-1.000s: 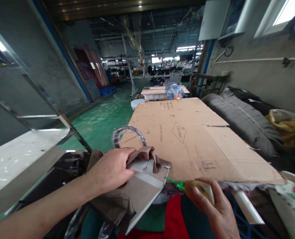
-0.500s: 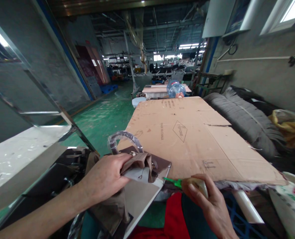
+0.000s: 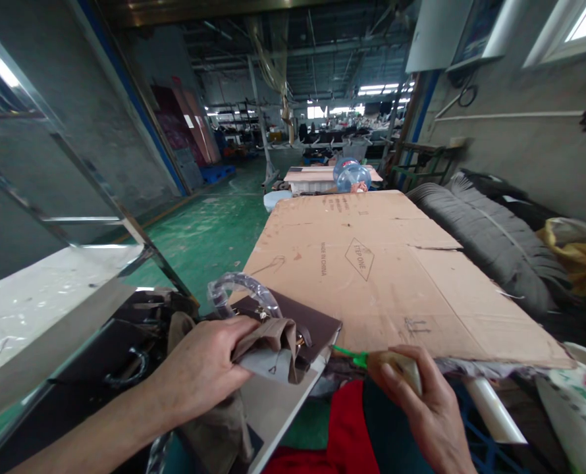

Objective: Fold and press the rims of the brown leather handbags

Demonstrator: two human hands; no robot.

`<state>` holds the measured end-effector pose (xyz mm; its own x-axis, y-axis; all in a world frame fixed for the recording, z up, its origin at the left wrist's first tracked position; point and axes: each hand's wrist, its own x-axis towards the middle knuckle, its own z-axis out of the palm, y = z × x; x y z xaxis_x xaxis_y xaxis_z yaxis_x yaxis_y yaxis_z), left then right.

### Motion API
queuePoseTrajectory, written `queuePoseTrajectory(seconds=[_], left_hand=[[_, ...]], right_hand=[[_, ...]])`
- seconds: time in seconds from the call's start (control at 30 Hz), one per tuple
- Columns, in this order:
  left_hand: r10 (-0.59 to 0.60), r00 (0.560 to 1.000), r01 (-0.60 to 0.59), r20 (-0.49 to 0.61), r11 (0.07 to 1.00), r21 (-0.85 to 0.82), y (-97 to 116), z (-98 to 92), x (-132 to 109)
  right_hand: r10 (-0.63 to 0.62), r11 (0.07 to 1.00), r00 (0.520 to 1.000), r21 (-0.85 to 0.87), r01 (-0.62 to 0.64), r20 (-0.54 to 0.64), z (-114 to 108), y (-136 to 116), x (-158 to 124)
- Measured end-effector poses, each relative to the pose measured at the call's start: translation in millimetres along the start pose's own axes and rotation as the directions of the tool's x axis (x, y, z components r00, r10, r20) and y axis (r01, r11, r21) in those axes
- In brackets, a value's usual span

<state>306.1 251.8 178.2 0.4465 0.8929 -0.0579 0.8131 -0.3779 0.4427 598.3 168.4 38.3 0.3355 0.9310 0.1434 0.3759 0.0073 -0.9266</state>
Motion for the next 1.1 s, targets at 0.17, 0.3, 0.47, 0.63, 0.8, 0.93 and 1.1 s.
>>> queuePoseTrajectory(seconds=[0.17,0.3,0.47,0.63,0.8,0.93,1.1], left_hand=[[-0.035,0.999,0.033,0.033,0.998,0.046,3,-1.9,-2],[-0.067,0.997,0.067,0.042,0.998,0.012,9,-4.2,-2],[-0.079,0.995,0.081,0.063,0.997,-0.020,11,-3.9,-3],[-0.091,0.994,0.093,0.058,0.995,-0.025,11,-1.1,-6],[-0.092,0.993,0.094,0.067,0.995,-0.028,9,1.1,-9],[-0.068,0.996,0.069,0.051,0.997,-0.027,6,2.8,-11],[-0.070,0.996,0.073,0.050,0.996,-0.059,2,6.2,-13]], right_hand=[[-0.010,0.998,0.986,0.064,-0.001,0.167,2,-2,-1],[-0.073,0.997,0.996,-0.011,0.073,0.050,5,-2,-2],[-0.049,0.999,0.994,0.014,0.047,0.098,4,-2,-7],[-0.027,1.000,0.999,0.000,0.027,0.024,4,-7,-9],[0.052,0.994,0.996,0.091,-0.059,0.069,7,-22,-16],[0.043,0.995,0.997,0.084,-0.049,0.068,9,-23,-19],[0.041,0.997,0.999,0.068,-0.043,0.029,6,-11,-14]])
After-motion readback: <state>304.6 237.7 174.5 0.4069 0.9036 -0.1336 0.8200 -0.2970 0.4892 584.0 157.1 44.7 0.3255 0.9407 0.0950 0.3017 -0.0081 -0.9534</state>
